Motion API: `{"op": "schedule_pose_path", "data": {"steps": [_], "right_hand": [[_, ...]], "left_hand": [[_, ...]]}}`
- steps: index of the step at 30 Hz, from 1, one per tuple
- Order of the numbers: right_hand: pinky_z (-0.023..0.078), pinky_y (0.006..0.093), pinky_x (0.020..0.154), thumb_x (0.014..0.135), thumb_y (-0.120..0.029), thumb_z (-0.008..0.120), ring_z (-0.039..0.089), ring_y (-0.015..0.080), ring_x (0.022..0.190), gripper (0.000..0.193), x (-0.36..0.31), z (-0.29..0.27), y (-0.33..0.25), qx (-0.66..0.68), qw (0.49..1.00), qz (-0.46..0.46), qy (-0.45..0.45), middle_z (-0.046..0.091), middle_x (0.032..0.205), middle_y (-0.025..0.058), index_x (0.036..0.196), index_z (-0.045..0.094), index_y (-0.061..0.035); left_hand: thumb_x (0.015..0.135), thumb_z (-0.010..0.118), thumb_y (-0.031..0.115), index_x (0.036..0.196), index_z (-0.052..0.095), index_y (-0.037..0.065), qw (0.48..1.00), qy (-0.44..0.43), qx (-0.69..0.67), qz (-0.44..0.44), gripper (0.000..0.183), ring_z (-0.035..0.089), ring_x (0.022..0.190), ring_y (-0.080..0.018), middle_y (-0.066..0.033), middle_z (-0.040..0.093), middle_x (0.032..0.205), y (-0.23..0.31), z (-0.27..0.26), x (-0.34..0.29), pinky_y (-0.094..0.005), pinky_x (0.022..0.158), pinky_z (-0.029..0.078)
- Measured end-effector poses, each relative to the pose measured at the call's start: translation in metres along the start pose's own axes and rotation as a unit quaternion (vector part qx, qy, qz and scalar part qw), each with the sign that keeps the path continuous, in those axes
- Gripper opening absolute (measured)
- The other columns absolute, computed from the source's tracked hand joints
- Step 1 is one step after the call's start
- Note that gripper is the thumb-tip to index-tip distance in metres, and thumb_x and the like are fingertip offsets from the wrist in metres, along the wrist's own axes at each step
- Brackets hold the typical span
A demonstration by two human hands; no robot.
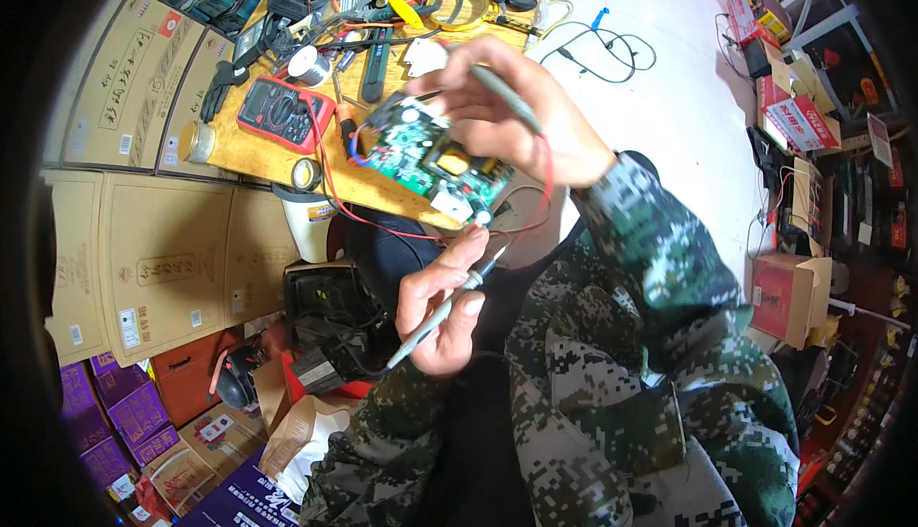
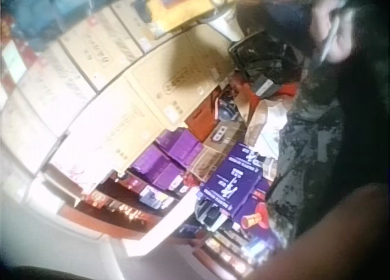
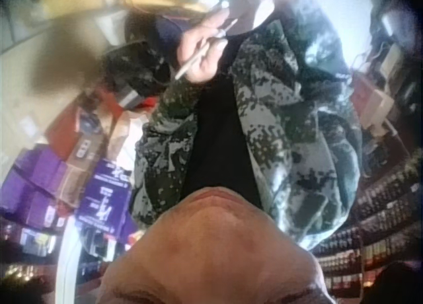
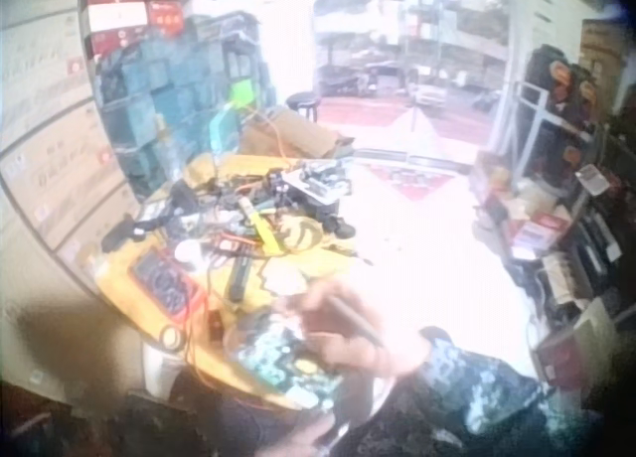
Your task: The person tests a green circuit board using a multimeter, touching the probes to various points on both sides of the board. The person flips the board over multiple times to access different test points.
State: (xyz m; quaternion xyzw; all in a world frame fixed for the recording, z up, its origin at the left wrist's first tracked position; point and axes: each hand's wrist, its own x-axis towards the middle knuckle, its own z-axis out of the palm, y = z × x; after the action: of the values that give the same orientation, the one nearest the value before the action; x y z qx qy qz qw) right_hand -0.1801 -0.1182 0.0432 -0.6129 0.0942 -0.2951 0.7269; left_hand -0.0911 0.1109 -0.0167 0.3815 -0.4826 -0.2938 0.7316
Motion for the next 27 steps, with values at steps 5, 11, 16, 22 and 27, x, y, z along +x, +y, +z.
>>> {"op": "schedule_pose_path", "data": {"steps": [5,11,16,22,27], "right_hand": [[0.055,0.0283,0.103,0.095,0.006,0.069,0.068,0.0161,0.123,0.033,0.042,-0.011,0.029,-0.073,0.983,0.076,-0.148,0.073,0.133,0.0129,0.124,0.058,-0.0037],[0.056,0.0325,0.104,0.096,0.000,0.076,0.070,0.0167,0.118,0.028,0.041,-0.014,0.062,-0.087,0.984,0.057,-0.147,0.076,0.120,0.0088,0.118,0.059,-0.0030],[0.058,0.0320,0.099,0.098,-0.004,0.079,0.075,0.0168,0.110,0.022,0.037,-0.022,0.062,-0.176,0.979,0.064,-0.086,0.078,0.112,0.0070,0.112,0.062,-0.0045],[0.059,0.0312,0.097,0.101,-0.011,0.079,0.076,0.0181,0.111,0.023,0.000,-0.027,0.055,-0.155,0.982,-0.021,0.109,0.080,0.108,0.0062,0.116,0.065,-0.0017],[0.056,0.0353,0.098,0.118,-0.028,0.050,0.074,0.0235,0.106,0.041,-0.073,-0.012,0.045,-0.065,0.950,0.048,0.302,0.077,0.106,0.0165,0.142,0.061,0.0038]], "left_hand": [[0.107,0.070,0.003,0.122,0.052,-0.005,0.999,0.000,0.035,-0.036,0.026,0.064,0.139,-0.0434,-0.0358,0.067,0.142,0.005,-0.003,0.010,-0.0504,0.119,0.049],[0.106,0.070,-0.001,0.119,0.056,-0.005,0.985,0.047,0.143,-0.083,0.020,0.076,0.114,-0.0262,-0.0258,0.076,0.129,0.002,-0.032,0.038,-0.0375,0.101,0.060],[0.109,0.069,0.006,0.117,0.059,-0.001,0.966,-0.006,0.185,-0.179,0.015,0.071,0.114,-0.0182,-0.0189,0.076,0.129,-0.014,-0.045,0.060,-0.0317,0.099,0.056],[0.104,0.077,0.010,0.122,0.070,0.000,0.968,-0.005,0.232,-0.097,0.023,0.077,0.106,-0.0265,-0.0149,0.079,0.116,-0.031,-0.046,0.066,-0.0365,0.093,0.059],[0.102,0.076,0.005,0.117,0.065,-0.001,0.957,-0.050,0.276,-0.067,0.019,0.074,0.114,-0.0277,-0.0171,0.078,0.122,-0.031,-0.049,0.070,-0.0378,0.100,0.057]]}}
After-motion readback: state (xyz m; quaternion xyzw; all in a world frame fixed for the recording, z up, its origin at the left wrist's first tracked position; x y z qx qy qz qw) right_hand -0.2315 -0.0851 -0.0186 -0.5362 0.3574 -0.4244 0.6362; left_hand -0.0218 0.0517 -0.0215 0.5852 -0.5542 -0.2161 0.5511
